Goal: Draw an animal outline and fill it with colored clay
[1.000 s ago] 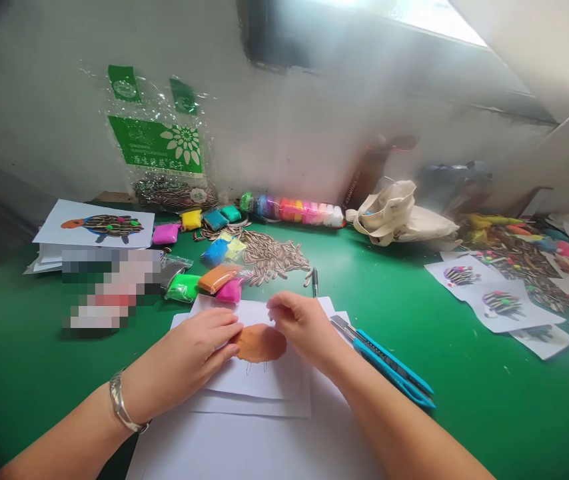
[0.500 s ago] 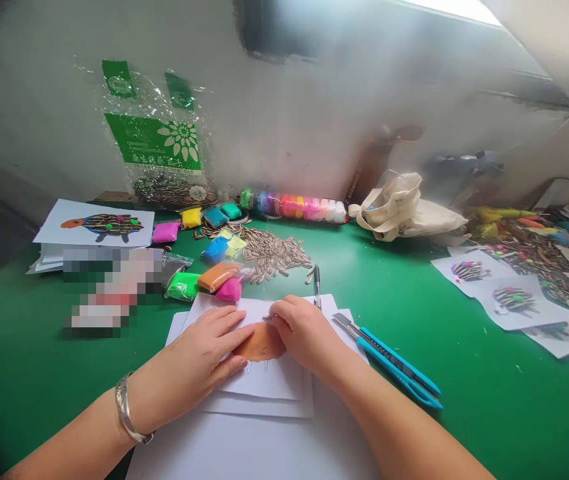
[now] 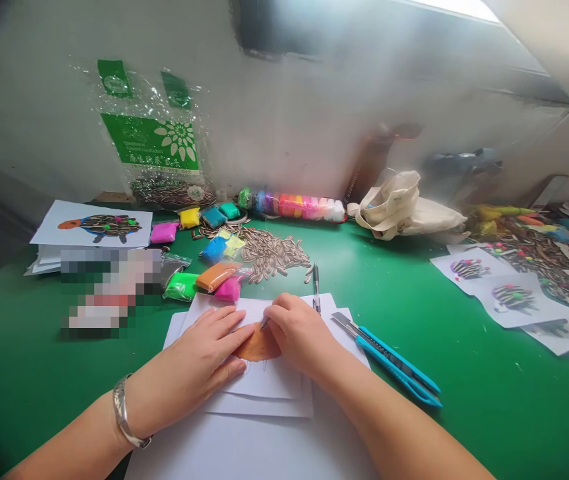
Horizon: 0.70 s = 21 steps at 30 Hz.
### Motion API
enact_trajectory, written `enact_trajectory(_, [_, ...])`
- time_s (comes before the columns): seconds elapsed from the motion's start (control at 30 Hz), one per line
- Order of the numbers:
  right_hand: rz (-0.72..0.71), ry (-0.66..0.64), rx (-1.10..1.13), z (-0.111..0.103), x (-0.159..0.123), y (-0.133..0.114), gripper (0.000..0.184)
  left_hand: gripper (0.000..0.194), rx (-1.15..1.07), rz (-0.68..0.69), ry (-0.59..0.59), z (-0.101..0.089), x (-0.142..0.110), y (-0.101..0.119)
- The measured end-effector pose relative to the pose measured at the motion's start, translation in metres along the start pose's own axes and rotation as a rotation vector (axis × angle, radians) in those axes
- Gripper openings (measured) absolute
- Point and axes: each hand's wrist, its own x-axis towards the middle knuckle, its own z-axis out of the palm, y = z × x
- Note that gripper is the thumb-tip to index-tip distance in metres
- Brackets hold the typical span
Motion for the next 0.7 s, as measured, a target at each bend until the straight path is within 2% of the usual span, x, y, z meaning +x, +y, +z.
enact_trajectory(0.17, [0.021,-0.020,0.031,-0.0034,0.0004,0.0017,0.019,0.028,0.007,-0.005,-0.006,-0.0003,0.0003,0.0006])
enact_trajectory(0.33, [0.110,0.030,0.099,-0.0015,0.0000,0.0039,0.018,0.028,0.022,0.001,-0.017,-0.0010,0.0013,0.0026])
enact_trajectory(0.53, [0.027,0.040,0.053,0.0036,0.0010,0.0024,0.024,0.025,0.029,-0.010,-0.033,0.0007,0.0000,0.0049])
enact_trajectory(0.7, [0.041,0.079,0.039,0.0042,0.0025,0.0009,0.023,0.028,0.043,-0.025,-0.041,0.0019,0.0003,0.0073])
